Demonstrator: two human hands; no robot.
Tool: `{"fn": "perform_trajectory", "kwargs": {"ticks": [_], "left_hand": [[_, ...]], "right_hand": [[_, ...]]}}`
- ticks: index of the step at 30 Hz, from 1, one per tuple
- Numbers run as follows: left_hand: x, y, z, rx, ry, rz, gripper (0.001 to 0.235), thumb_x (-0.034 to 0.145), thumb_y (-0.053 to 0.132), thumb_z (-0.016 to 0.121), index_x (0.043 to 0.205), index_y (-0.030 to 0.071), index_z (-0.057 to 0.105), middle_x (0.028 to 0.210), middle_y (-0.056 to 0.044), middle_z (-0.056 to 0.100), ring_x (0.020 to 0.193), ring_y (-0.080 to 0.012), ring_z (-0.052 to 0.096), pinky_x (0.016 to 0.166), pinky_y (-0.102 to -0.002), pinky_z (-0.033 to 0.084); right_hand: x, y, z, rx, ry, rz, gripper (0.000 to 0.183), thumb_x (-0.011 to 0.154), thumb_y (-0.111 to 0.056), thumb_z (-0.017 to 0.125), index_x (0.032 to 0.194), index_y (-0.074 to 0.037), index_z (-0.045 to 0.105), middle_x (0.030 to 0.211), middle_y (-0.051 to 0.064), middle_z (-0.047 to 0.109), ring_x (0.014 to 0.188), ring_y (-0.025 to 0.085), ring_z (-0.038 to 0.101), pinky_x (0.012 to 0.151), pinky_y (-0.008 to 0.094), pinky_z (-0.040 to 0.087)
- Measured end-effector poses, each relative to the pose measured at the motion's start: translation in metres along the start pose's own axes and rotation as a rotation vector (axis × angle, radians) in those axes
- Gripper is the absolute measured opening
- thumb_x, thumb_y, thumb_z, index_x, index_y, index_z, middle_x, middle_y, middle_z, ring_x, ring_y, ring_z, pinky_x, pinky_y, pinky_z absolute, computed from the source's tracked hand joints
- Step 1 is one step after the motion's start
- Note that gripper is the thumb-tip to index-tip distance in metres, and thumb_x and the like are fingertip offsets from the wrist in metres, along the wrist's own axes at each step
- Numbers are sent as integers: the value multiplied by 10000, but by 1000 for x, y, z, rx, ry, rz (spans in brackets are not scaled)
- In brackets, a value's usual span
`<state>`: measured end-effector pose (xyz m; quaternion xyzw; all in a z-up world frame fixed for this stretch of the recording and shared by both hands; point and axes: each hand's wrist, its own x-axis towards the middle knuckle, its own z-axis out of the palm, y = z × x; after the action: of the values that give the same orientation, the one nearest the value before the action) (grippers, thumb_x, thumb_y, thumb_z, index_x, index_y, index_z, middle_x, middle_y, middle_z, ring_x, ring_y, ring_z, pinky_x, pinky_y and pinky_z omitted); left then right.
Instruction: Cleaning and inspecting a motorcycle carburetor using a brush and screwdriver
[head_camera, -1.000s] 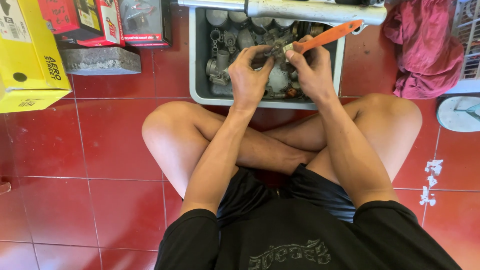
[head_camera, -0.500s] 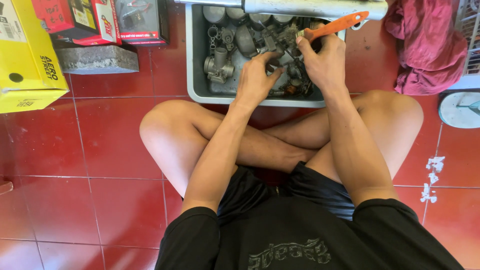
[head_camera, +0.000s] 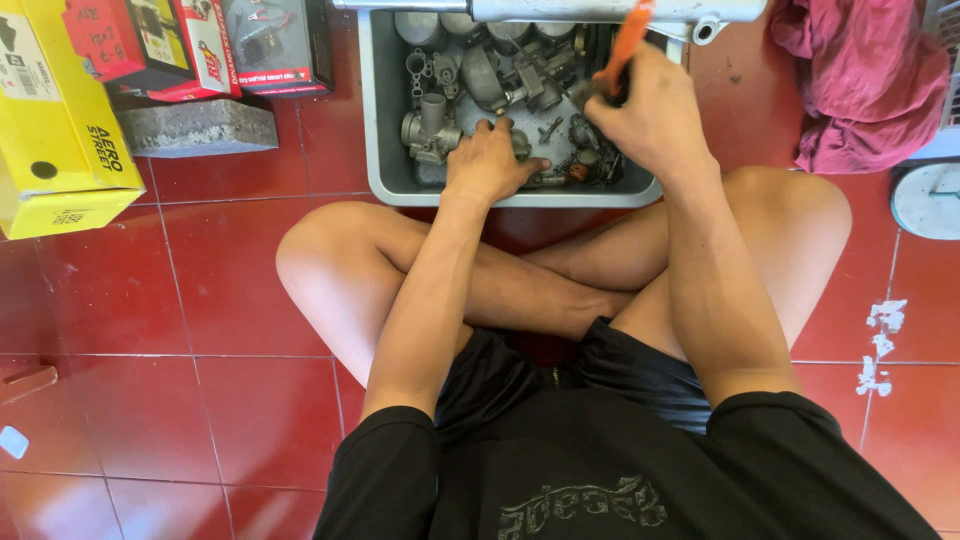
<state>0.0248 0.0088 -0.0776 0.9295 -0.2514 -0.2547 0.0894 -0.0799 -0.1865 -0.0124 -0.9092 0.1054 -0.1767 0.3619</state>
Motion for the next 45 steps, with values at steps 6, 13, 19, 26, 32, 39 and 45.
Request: {"fn": "perform_trajectory", "kwargs": {"ticks": [6,13,19,26,32,39,45], "left_hand": [[-2,6,-12,-49,-36,-41,704,783,446,782,1362,104,573,1206,-210,615,997,-418,686,875,-521,554],[-22,9,-32,-152,167,-21,701,683,358,878,1292,179,581,1178,-167,582,947,-415,682,811,-525,569],[-43,0,-64,-678,413,-30,500,845,240,751,1301,174,556,1261,-155,713,1066,-316,751,890,-439,618],[-26,-35,-44,-2513,-195,254,628,992,487,432,1397,29,579,1365,-262,603,1191,-432,622,898,-501,588],[-36,-39,-53,-2788,-205,362,603,1014,479,440,1420,51,571,1438,-249,560,1304,-394,557,1079,-506,522],[-30,-47,-30,-2799,-115,533,731,1027,571,529,1573,89,464,1553,-67,547,1358,-404,576,1104,-535,557],[-32,-38,-61,-2577,480,115,916,901,753,559,1356,-42,515,1201,-210,645,996,-321,671,872,-497,588]], "right_hand": [[-5,17,22,-367,-229,4,211,818,-196,742,916,-35,646,859,127,703,724,373,667,658,454,531],[-7,29,39,-609,-232,-103,234,824,-275,725,917,-65,680,809,109,722,702,317,695,624,406,538],[-2,9,28,-510,-503,-28,248,853,-300,711,939,-67,710,850,130,739,750,371,719,682,459,564],[3,33,62,-394,-231,-110,317,852,-140,766,1062,68,650,993,230,654,839,397,669,777,450,565],[4,49,81,-612,-219,-133,199,800,-13,630,997,-2,648,841,182,713,681,386,701,660,440,570],[10,0,37,-155,-235,-176,227,891,19,679,1114,64,680,995,218,681,859,423,634,768,468,517],[5,-43,7,286,-193,10,231,1081,142,532,1286,135,638,885,144,642,749,203,605,668,295,468]]}}
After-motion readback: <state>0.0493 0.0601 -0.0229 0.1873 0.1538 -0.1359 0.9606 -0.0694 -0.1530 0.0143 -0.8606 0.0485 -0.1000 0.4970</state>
